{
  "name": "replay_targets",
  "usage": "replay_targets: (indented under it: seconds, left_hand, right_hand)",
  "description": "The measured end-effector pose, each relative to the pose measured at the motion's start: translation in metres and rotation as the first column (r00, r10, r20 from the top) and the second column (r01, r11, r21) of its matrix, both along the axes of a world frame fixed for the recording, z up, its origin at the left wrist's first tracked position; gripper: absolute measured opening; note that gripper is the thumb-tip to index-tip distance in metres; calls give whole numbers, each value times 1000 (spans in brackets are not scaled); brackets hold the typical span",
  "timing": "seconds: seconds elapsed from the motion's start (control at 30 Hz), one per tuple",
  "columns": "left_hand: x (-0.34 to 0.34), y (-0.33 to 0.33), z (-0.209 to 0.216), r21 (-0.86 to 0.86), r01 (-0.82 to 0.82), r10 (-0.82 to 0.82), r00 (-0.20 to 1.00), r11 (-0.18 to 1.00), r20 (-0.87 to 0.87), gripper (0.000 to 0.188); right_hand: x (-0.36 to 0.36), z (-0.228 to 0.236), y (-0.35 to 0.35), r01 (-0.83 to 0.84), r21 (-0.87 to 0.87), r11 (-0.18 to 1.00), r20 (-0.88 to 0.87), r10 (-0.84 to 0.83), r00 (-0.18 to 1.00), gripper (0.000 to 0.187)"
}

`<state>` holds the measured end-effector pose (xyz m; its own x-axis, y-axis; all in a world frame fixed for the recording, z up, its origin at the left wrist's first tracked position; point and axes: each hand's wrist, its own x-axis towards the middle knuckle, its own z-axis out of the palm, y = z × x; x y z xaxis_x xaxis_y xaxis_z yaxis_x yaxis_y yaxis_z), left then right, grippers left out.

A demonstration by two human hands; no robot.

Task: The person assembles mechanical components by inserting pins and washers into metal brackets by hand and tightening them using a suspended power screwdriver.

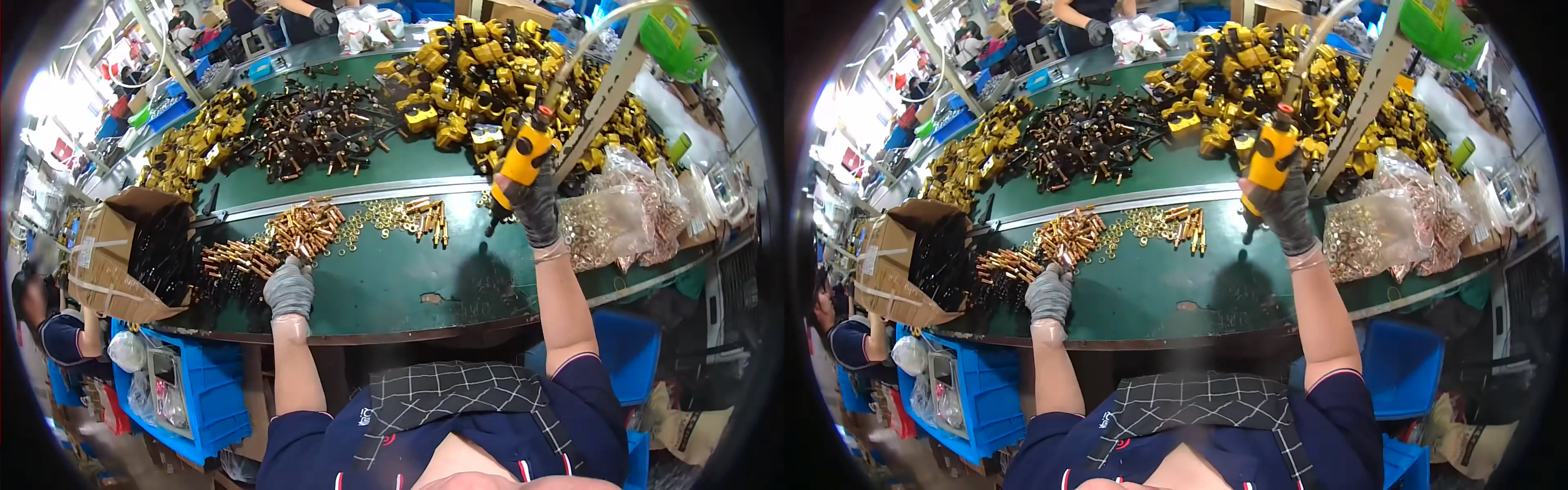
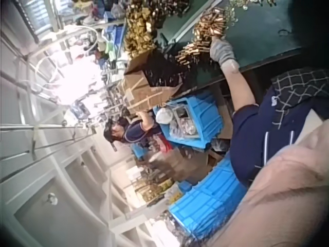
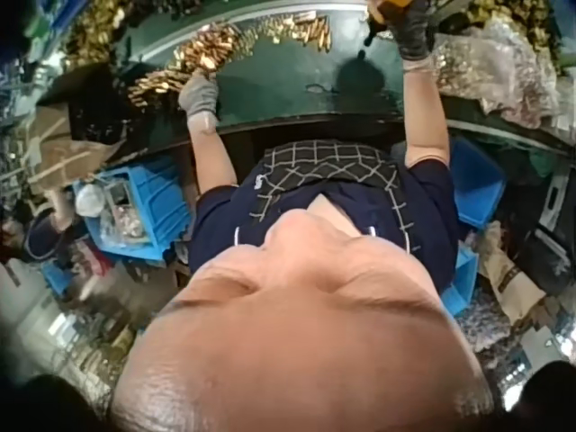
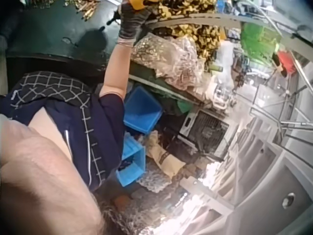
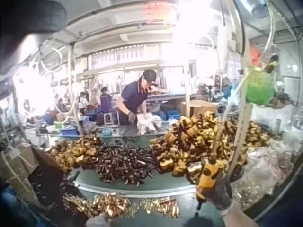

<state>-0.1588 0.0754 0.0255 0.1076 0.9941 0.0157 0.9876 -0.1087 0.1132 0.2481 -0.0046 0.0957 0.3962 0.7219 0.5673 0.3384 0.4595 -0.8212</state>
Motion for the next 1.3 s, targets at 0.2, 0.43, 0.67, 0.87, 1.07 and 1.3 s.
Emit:
replay_targets:
  seconds: [0.2,0.43,0.67,0.87,1.07,1.3]
  left_hand:
    - [13,-4,-12,66,83,-97,964,994,249,15]
    - [31,-24,40,-152,478,317,-288,865,903,47]
    - [110,-56,29,5,827,565,-389,562,728,43]
    - [155,-65,-9,-179,769,599,-305,613,741,47]
    - [169,-74,-3,-258,814,683,-217,521,697,56]
    - [161,-74,5,-226,888,665,-111,400,739,53]
  right_hand:
    - [-9,-45,-18,463,289,838,455,-546,703,52]
    - [-16,-101,0,51,-258,965,839,197,507,23]
    - [-20,-74,2,344,-471,812,881,455,131,16]
    - [-33,-96,-45,-67,-548,833,370,314,875,18]
    - [-47,-90,-59,-467,-489,737,-387,296,873,21]
    - [-39,-79,-64,-714,-427,556,-621,394,678,24]
